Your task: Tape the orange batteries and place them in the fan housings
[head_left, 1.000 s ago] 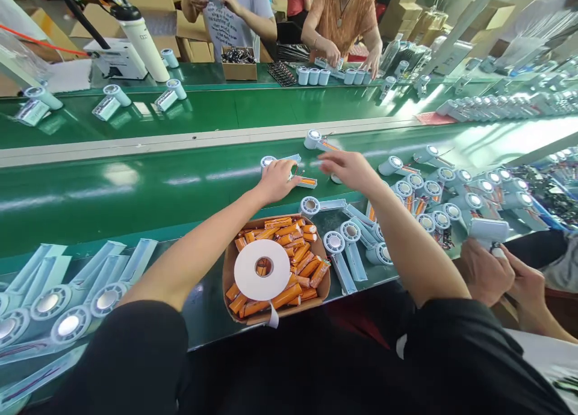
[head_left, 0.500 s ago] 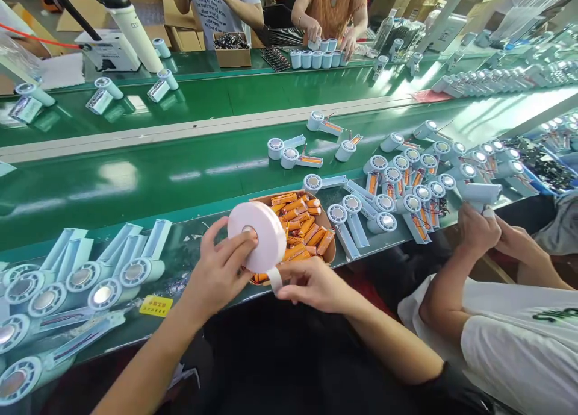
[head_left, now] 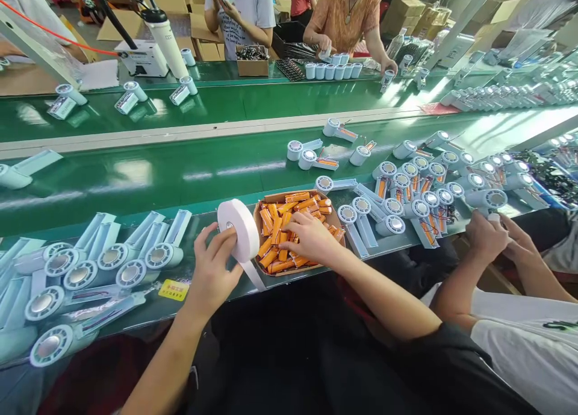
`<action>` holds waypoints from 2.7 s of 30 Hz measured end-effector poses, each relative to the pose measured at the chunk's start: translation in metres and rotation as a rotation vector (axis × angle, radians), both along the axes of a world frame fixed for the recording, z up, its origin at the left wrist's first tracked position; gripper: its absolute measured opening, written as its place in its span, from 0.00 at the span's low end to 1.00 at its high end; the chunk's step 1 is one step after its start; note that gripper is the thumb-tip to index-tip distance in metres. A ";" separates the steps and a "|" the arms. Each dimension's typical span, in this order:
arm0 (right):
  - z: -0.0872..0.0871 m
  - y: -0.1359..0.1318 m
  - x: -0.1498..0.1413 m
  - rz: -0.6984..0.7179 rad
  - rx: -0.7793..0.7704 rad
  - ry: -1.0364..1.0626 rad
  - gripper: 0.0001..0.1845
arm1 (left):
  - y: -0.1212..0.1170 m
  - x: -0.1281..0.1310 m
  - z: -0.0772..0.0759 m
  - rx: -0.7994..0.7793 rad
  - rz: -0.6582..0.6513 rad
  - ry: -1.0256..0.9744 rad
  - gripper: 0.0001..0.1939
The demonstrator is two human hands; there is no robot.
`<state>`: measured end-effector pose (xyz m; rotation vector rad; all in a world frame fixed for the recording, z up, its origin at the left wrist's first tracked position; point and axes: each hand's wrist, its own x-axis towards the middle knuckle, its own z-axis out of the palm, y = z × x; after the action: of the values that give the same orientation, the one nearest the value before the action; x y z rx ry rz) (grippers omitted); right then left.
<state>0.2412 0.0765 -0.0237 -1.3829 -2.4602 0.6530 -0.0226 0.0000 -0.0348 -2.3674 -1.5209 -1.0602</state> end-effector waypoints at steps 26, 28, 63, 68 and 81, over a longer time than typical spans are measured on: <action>0.001 -0.054 -0.015 -0.524 -0.332 1.460 0.25 | -0.009 0.045 0.031 0.043 -0.045 0.357 0.19; 0.001 -0.047 -0.012 -0.620 -0.268 1.583 0.24 | -0.023 0.058 0.016 -0.009 -0.028 0.271 0.20; 0.054 0.132 0.087 -0.353 -0.037 1.055 0.31 | 0.360 0.089 0.031 -0.839 -0.249 0.650 0.16; 0.027 0.191 0.056 -0.279 0.045 0.705 0.19 | 0.347 0.081 0.010 -0.855 -0.270 0.599 0.09; -0.008 0.241 0.035 -0.109 0.072 -0.150 0.17 | 0.347 0.098 -0.005 -0.843 -0.186 0.237 0.19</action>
<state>0.2764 0.3173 -0.0321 -1.5778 -2.4720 0.4476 0.0756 0.3474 -0.0402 -3.0512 -1.9315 -0.1026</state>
